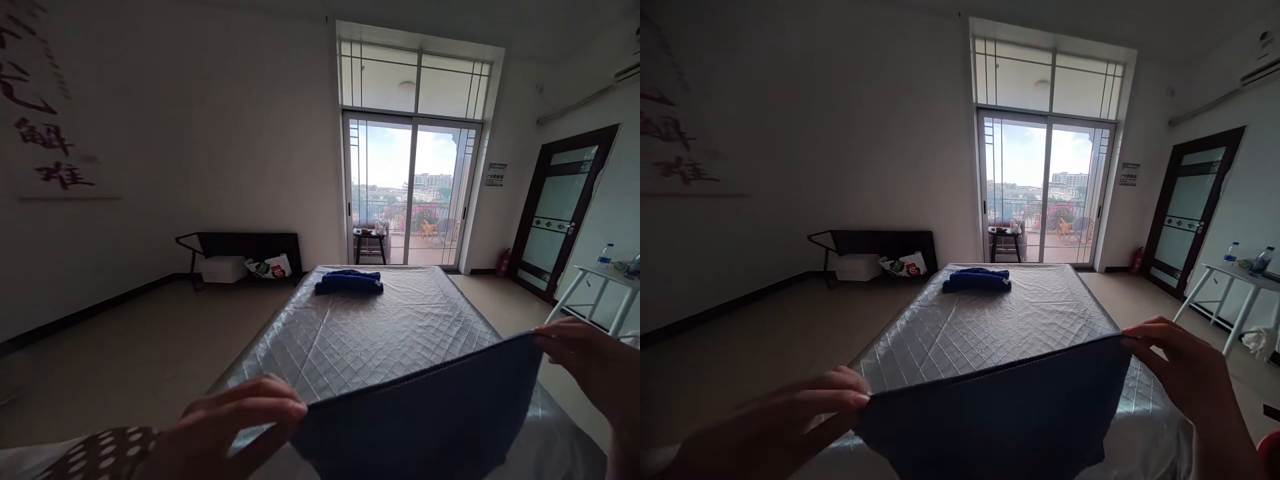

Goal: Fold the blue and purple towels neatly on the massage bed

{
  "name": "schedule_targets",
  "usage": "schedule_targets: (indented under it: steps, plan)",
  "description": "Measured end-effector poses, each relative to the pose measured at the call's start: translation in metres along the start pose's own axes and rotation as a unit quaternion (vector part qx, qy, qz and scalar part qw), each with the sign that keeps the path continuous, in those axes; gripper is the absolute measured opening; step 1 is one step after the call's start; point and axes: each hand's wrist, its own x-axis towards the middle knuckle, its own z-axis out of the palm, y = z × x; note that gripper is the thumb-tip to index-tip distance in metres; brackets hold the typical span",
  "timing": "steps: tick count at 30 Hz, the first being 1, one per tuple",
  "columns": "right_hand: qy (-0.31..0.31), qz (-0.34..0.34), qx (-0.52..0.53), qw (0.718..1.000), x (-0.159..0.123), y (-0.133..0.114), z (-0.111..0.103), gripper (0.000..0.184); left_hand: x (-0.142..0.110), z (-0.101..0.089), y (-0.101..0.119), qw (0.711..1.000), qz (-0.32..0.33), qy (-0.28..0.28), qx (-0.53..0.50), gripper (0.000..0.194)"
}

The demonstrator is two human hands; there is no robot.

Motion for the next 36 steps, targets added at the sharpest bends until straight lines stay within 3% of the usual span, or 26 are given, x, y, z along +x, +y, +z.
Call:
schedule_targets:
  steps: [2, 4, 7, 10, 12, 14, 16, 19, 22, 25, 29, 36]
  plan:
    - [0.028, 0.04, -0.022, 0.999, 0.006, 0.006, 0.002, 0.023, -0.004, 0.008, 0.01, 0.993, -0.004, -0.088, -0.082, 0.008]
    - [0.02, 0.075, -0.041, 0.996, 0.025, 0.017, 0.018, 0.028, -0.004, 0.021, 0.016, 0.982, -0.042, -0.147, -0.115, 0.01]
    - [-0.04, 0.087, -0.042, 0.995, 0.07, 0.037, 0.076, 0.036, 0.002, 0.044, 0.006, 0.977, -0.1, -0.163, -0.095, 0.018]
    - [-0.097, 0.1, -0.049, 0.989, 0.108, 0.051, 0.163, 0.028, 0.001, 0.062, -0.034, 0.979, -0.141, -0.132, -0.061, 0.023]
    - [-0.148, 0.104, -0.027, 0.983, 0.115, 0.054, 0.221, 0.021, -0.01, 0.072, -0.074, 0.978, -0.181, -0.103, -0.028, 0.026]
    - [-0.213, 0.089, 0.008, 0.973, 0.102, 0.057, 0.265, 0.018, -0.032, 0.081, -0.116, 0.97, -0.228, -0.079, 0.02, 0.028]
    - [-0.259, 0.067, 0.026, 0.963, 0.068, 0.062, 0.287, 0.022, -0.061, 0.086, -0.152, 0.953, -0.279, -0.096, 0.063, 0.028]
    - [-0.326, 0.061, 0.002, 0.943, -0.005, 0.079, 0.274, 0.024, -0.103, 0.087, -0.185, 0.929, -0.335, -0.117, 0.103, 0.028]
    - [-0.391, 0.062, -0.051, 0.917, -0.079, 0.102, 0.224, 0.017, -0.127, 0.081, -0.19, 0.927, -0.345, -0.107, 0.105, 0.031]
    - [-0.415, 0.079, -0.104, 0.901, -0.128, 0.117, 0.172, 0.016, -0.131, 0.073, -0.182, 0.927, -0.353, -0.105, 0.077, 0.035]
    - [-0.411, 0.102, -0.121, 0.898, -0.147, 0.118, 0.141, 0.021, -0.13, 0.067, -0.174, 0.923, -0.359, -0.129, 0.042, 0.039]
    - [-0.383, 0.094, -0.053, 0.917, -0.144, 0.116, 0.147, 0.027, -0.136, 0.064, -0.182, 0.933, -0.324, -0.15, 0.042, 0.035]
